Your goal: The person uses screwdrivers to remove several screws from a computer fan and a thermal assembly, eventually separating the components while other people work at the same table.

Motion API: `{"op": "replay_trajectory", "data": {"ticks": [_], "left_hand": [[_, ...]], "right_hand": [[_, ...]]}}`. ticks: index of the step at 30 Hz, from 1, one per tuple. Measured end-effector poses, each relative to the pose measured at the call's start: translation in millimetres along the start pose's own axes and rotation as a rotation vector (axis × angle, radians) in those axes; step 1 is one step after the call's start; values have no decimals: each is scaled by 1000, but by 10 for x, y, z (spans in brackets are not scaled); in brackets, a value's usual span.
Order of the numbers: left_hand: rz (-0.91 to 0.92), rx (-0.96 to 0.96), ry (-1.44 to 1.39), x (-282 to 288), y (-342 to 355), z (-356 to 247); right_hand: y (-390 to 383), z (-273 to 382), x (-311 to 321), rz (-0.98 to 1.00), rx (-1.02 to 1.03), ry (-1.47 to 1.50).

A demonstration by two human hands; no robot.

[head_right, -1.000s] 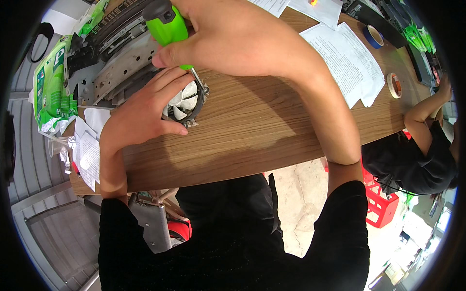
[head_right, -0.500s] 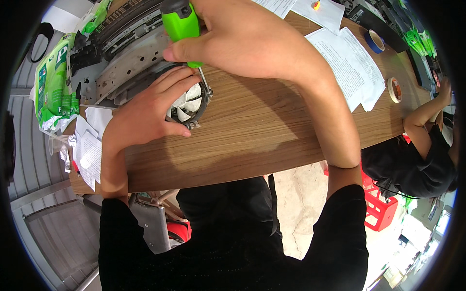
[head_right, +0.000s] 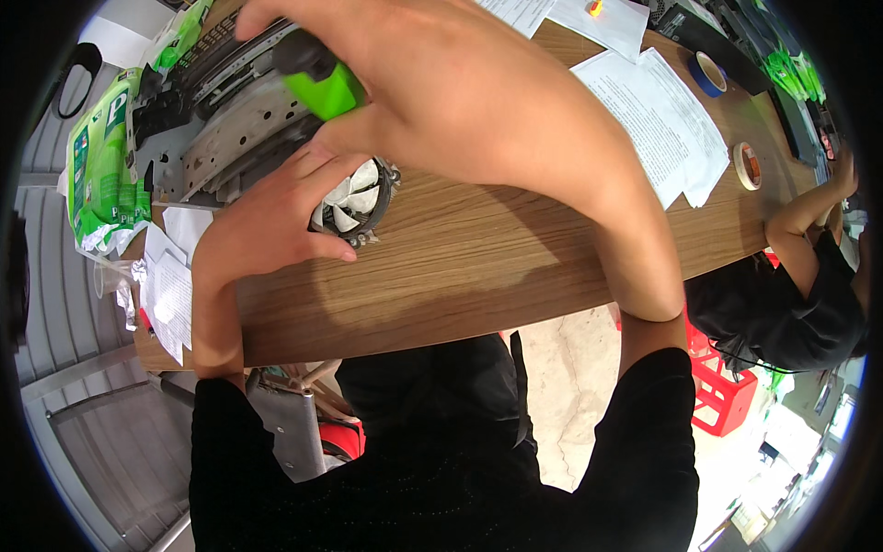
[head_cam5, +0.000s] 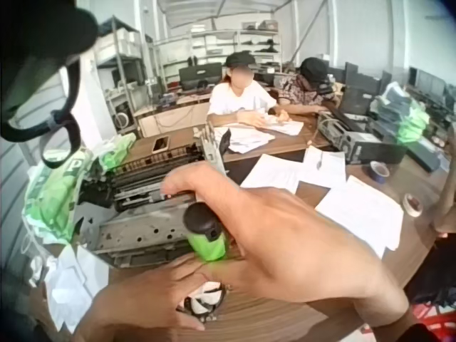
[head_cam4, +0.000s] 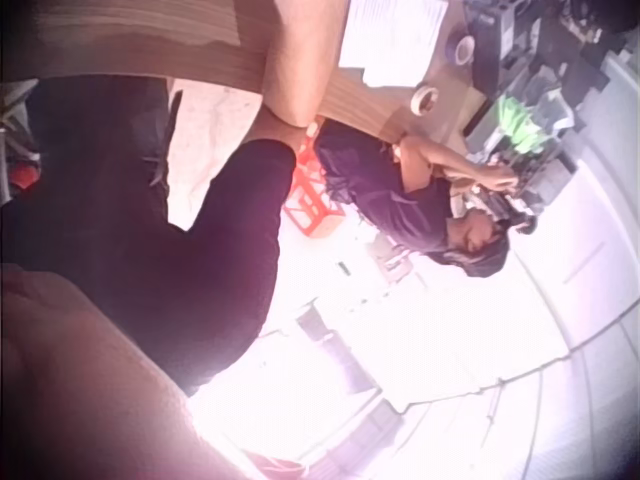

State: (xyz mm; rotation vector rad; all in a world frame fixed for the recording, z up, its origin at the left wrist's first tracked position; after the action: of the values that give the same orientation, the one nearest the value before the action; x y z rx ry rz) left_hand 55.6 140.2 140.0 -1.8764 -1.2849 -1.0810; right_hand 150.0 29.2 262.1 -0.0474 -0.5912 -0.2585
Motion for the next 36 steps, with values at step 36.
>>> {"op": "replay_trajectory", "data": {"ticks": [36], "left_hand": [[57, 119, -33, -4, -4, 60]], "right_hand": [[103, -165, -251, -122, 795, 48]]}}
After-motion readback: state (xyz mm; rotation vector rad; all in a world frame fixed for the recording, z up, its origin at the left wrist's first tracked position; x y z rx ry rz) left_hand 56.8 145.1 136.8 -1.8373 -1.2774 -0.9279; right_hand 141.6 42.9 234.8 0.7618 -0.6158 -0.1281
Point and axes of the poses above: each hand's wrist, its own y-axis towards the middle knuckle, its own x-axis out of the back of the hand, z = x × y, the point moved 7 cm from there along y, towards the middle knuckle, and after that the axes turned 2 degrees about y, right-handed, at the moved point
